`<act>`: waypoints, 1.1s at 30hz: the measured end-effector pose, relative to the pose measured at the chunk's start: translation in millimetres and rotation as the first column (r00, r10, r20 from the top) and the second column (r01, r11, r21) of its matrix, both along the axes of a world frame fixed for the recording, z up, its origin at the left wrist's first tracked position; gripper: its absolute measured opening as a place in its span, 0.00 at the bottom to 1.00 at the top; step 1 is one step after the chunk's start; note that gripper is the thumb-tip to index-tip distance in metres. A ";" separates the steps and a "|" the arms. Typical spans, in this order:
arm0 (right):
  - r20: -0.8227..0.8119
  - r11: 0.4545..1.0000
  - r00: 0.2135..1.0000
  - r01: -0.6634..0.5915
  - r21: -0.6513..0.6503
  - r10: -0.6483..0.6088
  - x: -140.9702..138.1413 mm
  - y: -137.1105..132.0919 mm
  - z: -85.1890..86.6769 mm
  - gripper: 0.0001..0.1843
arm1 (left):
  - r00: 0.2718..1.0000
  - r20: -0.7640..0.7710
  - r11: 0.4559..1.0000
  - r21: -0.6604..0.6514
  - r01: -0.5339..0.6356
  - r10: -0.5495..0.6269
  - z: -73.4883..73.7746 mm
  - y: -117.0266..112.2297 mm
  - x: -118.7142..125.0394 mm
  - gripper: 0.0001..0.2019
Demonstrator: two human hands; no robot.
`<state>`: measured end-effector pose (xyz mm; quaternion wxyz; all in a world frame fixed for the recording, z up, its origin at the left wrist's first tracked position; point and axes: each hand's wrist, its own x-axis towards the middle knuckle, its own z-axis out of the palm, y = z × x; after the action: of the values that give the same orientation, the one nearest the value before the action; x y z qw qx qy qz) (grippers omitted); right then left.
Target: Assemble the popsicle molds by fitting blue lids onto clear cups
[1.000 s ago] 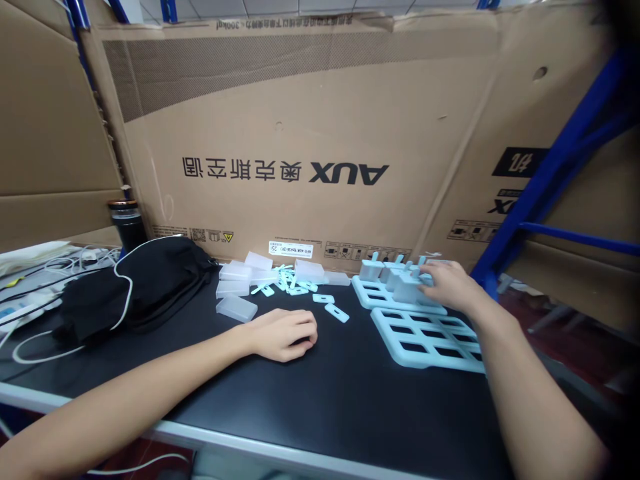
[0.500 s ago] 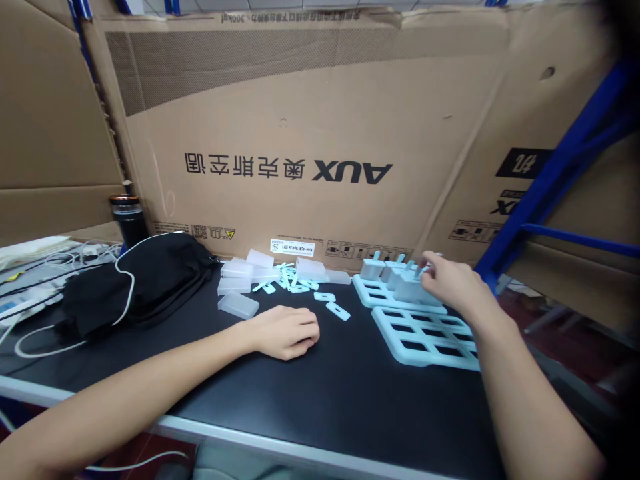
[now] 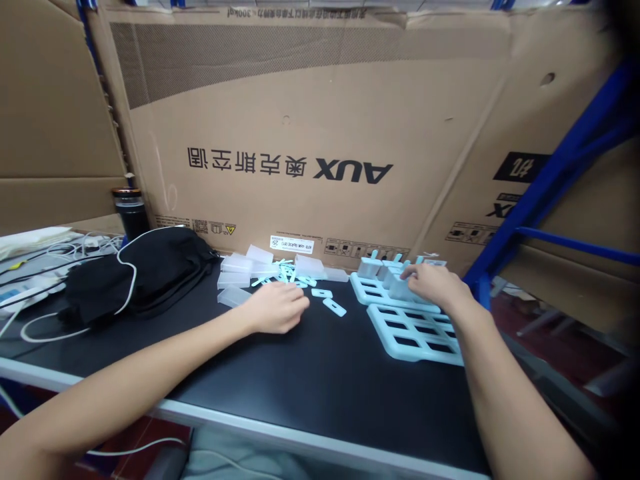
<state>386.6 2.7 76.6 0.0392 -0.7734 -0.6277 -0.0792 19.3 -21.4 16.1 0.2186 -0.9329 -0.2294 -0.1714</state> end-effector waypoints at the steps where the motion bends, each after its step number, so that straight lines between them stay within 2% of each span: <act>1: -0.003 1.000 1.000 0.005 0.008 -0.005 -1.7 -0.7 -0.3 0.22 | 0.998 0.026 0.998 0.009 -0.064 0.064 9.3 3.0 -7.8 0.06; 4: -0.014 1.000 1.000 0.012 0.015 -0.012 -6.6 -5.8 -2.6 0.22 | 0.957 0.157 0.970 -0.051 -0.237 0.242 42.3 12.7 -44.7 0.06; 7: 0.079 0.996 0.997 -0.020 0.092 0.013 -17.6 -17.6 -4.7 0.22 | 0.904 0.230 0.929 -0.181 -0.323 0.360 66.2 22.1 -88.0 0.06; 8: 0.143 0.985 0.990 -0.037 0.167 0.013 -23.8 -22.1 -4.6 0.22 | 0.904 0.200 0.914 -0.239 -0.329 0.378 69.4 25.4 -100.1 0.06; 10: 0.254 0.932 0.967 -0.087 0.353 -0.006 -40.6 -29.3 -4.0 0.20 | 0.918 0.076 0.859 -0.390 -0.333 0.390 69.1 31.5 -117.3 0.07; 12: 0.269 0.883 0.961 -0.174 0.437 0.056 -61.4 -31.6 -5.1 0.18 | 0.924 -0.053 0.782 -0.516 -0.349 0.378 63.6 36.0 -124.5 0.07; 14: 0.210 0.883 0.947 -0.307 0.355 0.245 -83.1 -29.2 -10.9 0.16 | 0.936 -0.136 0.731 -0.592 -0.341 0.326 57.9 37.6 -123.3 0.09; 16: 0.131 0.876 0.896 -0.443 0.190 0.425 -102.0 -25.1 -21.7 0.14 | 0.947 -0.184 0.704 -0.634 -0.319 0.264 53.9 36.7 -117.0 0.12; 19: 0.048 0.833 0.832 -0.553 -0.005 0.552 -119.0 -22.0 -39.7 0.13 | 0.955 -0.213 0.681 -0.669 -0.298 0.209 49.3 33.3 -104.2 0.14; 22: -0.085 0.733 0.738 -0.675 -0.090 0.669 -122.0 -21.3 -49.6 0.12 | 0.979 -0.163 0.702 -0.683 -0.202 0.123 42.4 30.9 -91.4 0.15; 24: -0.147 0.682 0.680 -0.730 -0.045 0.719 -120.9 -15.8 -50.4 0.13 | 0.990 -0.130 0.732 -0.668 -0.133 0.061 36.2 30.2 -82.5 0.16; 27: -0.107 0.703 0.695 -0.698 0.139 0.711 -123.1 7.4 -47.5 0.13 | 0.994 -0.100 0.804 -0.586 -0.096 0.046 26.7 28.4 -66.1 0.16; 29: -0.053 0.713 0.720 -0.671 0.205 0.692 -128.8 30.1 -45.0 0.18 | 0.995 -0.065 0.871 -0.482 -0.094 0.072 21.0 25.3 -52.2 0.14; 31: 0.015 0.718 0.729 -0.678 0.157 0.684 -136.4 52.6 -43.0 0.26 | 0.996 -0.024 0.927 -0.364 -0.089 0.086 15.3 19.9 -35.8 0.12; 33: 0.076 0.729 0.732 -0.681 0.072 0.677 -143.6 70.1 -42.1 0.29 | 0.996 0.008 0.956 -0.282 -0.079 0.084 8.7 12.8 -17.6 0.11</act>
<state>243.1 72.8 34.5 0.0882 -0.4860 -0.8630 -0.1065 1.7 -8.6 24.8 0.0882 -0.9425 -0.2918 -0.1369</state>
